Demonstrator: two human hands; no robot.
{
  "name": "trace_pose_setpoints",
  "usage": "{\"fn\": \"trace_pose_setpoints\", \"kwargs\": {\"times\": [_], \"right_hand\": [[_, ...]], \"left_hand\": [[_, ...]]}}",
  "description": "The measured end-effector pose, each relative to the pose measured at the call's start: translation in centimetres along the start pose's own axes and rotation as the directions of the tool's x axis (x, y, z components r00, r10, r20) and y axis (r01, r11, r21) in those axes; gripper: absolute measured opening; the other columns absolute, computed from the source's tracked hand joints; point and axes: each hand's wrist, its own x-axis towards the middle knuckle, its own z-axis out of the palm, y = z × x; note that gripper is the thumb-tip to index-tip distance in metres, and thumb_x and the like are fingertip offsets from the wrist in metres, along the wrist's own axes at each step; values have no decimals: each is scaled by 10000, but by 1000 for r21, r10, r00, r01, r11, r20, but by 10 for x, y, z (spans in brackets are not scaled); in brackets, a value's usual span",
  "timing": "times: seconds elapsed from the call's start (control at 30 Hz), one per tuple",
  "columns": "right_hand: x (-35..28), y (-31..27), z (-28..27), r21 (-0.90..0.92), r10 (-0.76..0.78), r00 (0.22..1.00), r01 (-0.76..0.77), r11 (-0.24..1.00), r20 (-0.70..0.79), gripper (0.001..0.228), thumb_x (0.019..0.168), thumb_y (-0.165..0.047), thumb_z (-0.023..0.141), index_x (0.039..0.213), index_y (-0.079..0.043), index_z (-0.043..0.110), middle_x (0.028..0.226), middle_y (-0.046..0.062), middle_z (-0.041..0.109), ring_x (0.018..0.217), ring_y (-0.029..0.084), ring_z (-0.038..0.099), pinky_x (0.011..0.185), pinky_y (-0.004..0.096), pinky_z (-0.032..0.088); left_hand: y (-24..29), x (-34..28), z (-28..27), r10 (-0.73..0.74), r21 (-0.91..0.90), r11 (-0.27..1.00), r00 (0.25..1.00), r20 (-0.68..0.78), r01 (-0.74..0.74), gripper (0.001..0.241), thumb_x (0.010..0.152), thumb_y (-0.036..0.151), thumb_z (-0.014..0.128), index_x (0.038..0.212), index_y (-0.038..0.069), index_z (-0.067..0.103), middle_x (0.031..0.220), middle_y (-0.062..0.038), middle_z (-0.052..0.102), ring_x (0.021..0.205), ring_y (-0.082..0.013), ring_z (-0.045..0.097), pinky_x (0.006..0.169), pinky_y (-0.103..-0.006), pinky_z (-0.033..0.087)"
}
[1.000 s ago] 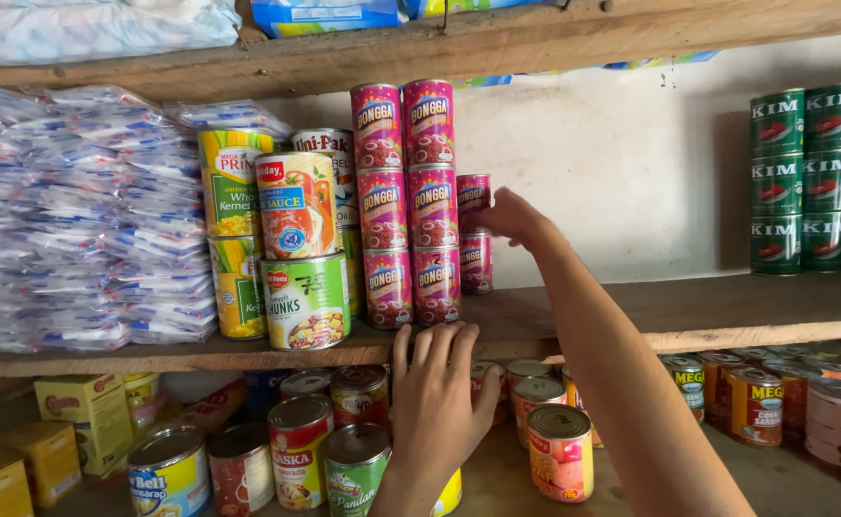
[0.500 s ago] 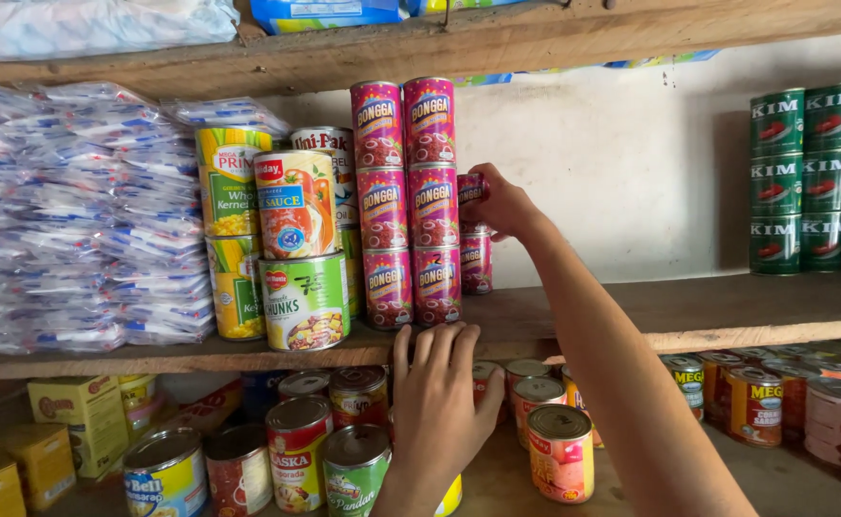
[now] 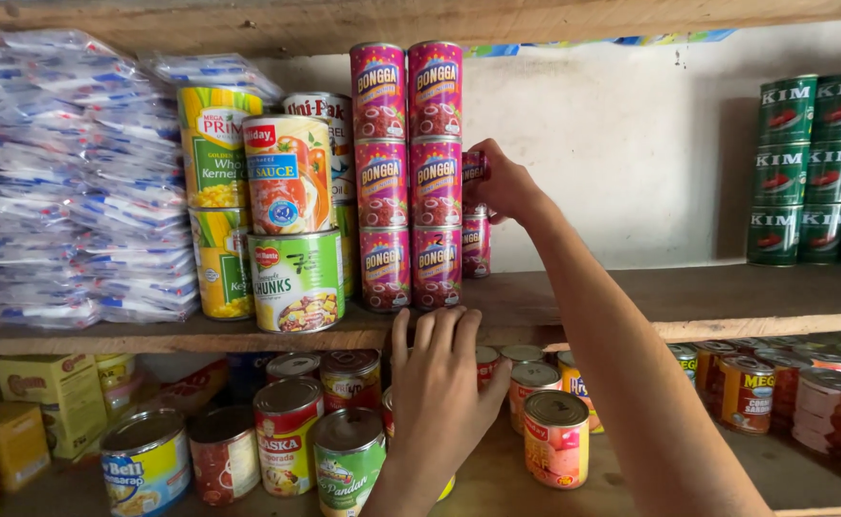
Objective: Stocking canned goods from a floor display onto store shelves.
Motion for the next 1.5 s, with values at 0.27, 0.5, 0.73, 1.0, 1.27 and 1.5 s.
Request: {"fn": "trace_pose_setpoints", "kwargs": {"times": [0.27, 0.5, 0.73, 1.0, 1.27, 1.5], "right_hand": [[-4, -1, 0, -16, -10, 1000, 10, 1000, -26, 541, 877, -145, 709, 1362, -200, 475, 1022, 97, 752, 856, 221, 750, 560, 390, 650], [-3, 12, 5, 25, 28, 998, -27, 999, -53, 897, 802, -289, 801, 1502, -193, 247, 1064, 155, 731, 843, 257, 746, 567, 393, 644], [-13, 11, 2, -156, 143, 989, -135, 979, 44, 1032, 717, -420, 903, 1432, -26, 271, 1064, 194, 737, 779, 273, 748, 543, 397, 607], [8, 35, 4, -124, 108, 992, -99, 987, 64, 838, 693, -254, 894, 1350, -31, 422, 981, 152, 755, 768, 224, 733, 579, 378, 600], [11, 38, 5, -170, 64, 987, -38, 985, 148, 564, 794, -328, 805, 1236, -11, 655, 928, 73, 769, 747, 169, 716, 592, 353, 597], [-2, 22, 1, -137, 138, 986, -124, 983, 95, 843, 711, -398, 855, 1313, 1, 421, 955, 123, 750, 765, 215, 731, 594, 396, 586]], "left_hand": [[2, 1, 1, 1, 19, 1000, 1000, 3, -1, 563, 764, 303, 808, 1177, -38, 636, 1189, -164, 634, 1153, -332, 555, 1127, -586, 300], [1, -1, -1, 8, 44, 999, 1000, 4, -8, 577, 773, 305, 801, 1202, -39, 627, 1195, -165, 635, 1158, -322, 554, 1120, -577, 305], [2, 1, -1, 11, 45, 999, 1000, 26, -12, 553, 813, 323, 781, 1217, -19, 620, 1201, -154, 632, 1164, -324, 554, 1128, -565, 313], [2, 1, -1, 5, 51, 999, 999, 33, -7, 570, 801, 331, 781, 1218, -22, 619, 1211, -159, 631, 1172, -330, 554, 1119, -569, 312], [4, 1, -1, -1, 45, 999, 1000, 28, 0, 565, 802, 328, 785, 1212, -23, 619, 1214, -160, 631, 1176, -331, 553, 1119, -569, 313], [2, 0, 1, -11, 51, 999, 1000, 26, 10, 563, 803, 315, 783, 1225, -17, 615, 1225, -153, 633, 1184, -318, 553, 1126, -578, 307]]}}
